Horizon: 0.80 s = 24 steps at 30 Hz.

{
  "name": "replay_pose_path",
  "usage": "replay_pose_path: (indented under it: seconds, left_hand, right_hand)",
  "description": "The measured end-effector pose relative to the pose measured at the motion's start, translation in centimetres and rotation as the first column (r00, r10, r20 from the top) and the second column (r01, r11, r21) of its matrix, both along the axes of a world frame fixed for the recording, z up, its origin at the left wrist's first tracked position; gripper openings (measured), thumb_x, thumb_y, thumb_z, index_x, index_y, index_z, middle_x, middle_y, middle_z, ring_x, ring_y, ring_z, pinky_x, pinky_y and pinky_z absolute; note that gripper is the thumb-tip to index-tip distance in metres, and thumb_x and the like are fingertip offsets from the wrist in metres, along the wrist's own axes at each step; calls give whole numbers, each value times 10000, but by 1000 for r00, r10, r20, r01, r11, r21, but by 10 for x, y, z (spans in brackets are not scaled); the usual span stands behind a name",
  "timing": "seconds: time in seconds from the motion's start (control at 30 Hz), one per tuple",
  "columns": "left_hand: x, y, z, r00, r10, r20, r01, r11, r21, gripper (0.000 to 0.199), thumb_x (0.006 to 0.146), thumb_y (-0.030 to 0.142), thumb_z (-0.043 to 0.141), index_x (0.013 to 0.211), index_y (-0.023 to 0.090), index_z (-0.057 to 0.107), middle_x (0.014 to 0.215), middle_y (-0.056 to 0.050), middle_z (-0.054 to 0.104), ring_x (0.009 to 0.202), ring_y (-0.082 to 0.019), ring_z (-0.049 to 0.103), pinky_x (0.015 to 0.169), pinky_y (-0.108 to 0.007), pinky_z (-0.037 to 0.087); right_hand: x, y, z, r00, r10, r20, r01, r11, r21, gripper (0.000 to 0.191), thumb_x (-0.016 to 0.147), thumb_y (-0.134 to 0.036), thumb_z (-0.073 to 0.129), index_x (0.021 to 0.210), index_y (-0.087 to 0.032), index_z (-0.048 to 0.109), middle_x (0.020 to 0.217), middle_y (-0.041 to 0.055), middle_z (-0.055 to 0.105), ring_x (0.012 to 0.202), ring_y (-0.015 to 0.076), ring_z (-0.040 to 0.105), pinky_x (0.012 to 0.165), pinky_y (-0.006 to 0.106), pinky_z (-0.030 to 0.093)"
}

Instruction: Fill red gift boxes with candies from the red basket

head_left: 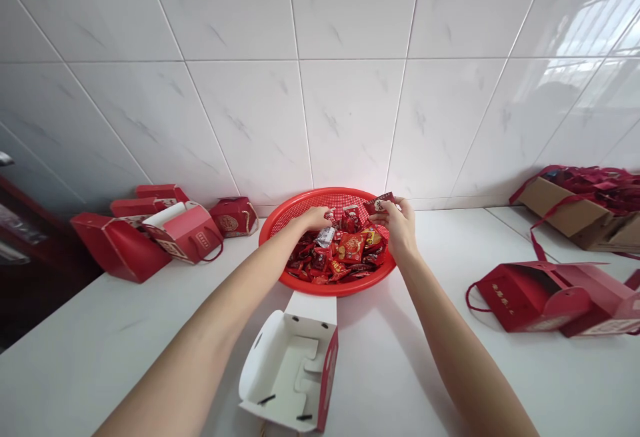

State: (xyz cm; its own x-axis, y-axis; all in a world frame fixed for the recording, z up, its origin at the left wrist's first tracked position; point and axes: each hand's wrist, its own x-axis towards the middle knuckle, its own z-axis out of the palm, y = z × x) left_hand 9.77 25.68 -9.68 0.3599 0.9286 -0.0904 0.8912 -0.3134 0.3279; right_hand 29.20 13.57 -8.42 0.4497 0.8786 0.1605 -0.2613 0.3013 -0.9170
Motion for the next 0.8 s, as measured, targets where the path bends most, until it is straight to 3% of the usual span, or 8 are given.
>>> replay_pose_path:
  seconds: [0.23,0.43,0.57,0.67,0.8]
  left_hand:
    - [5,-8,6,997,-52,62,47,997,68,335,713,171,688,1029,207,796,1161,-128,779,1107,-340,702,908,-359,520]
    - [21,-27,16,940,-276,199,280,960,8,238,735,295,751,956,260,831,995,-21,814,983,-254,734,863,-277,522]
    - [31,-38,12,901,-351,254,385,918,-96,525,654,469,856,1137,275,796,1176,-39,792,1100,-289,717,895,-286,521]
    - [37,-45,10,894,-372,249,412,901,-135,743,614,490,887,1291,236,720,1260,-82,757,1148,-324,698,914,-316,521]
    - [39,-48,16,929,-363,67,368,926,-82,571,634,342,868,1183,235,752,1036,-34,792,944,-277,742,782,-288,541]
  right_hand:
    - [0,1,-1,1000,0,14,0,1000,2,290,707,-368,739,837,-245,511,739,-17,660,531,136,625,536,284,534]
    - [-1,-1,1,1000,-30,-6,30,1000,-5,268,694,-329,725,845,-245,521,731,-22,664,532,131,612,536,274,526]
    - [-1,-3,3,999,-47,-19,47,999,-6,257,681,-294,708,853,-249,522,728,-28,667,542,135,613,535,273,523]
    - [-2,-4,4,998,-51,-32,51,999,-9,252,679,-276,701,848,-248,517,706,-33,664,529,130,604,527,268,520]
    - [-5,-6,7,996,-66,-57,66,998,-7,265,664,-267,711,840,-242,515,667,-50,652,508,121,597,520,254,513]
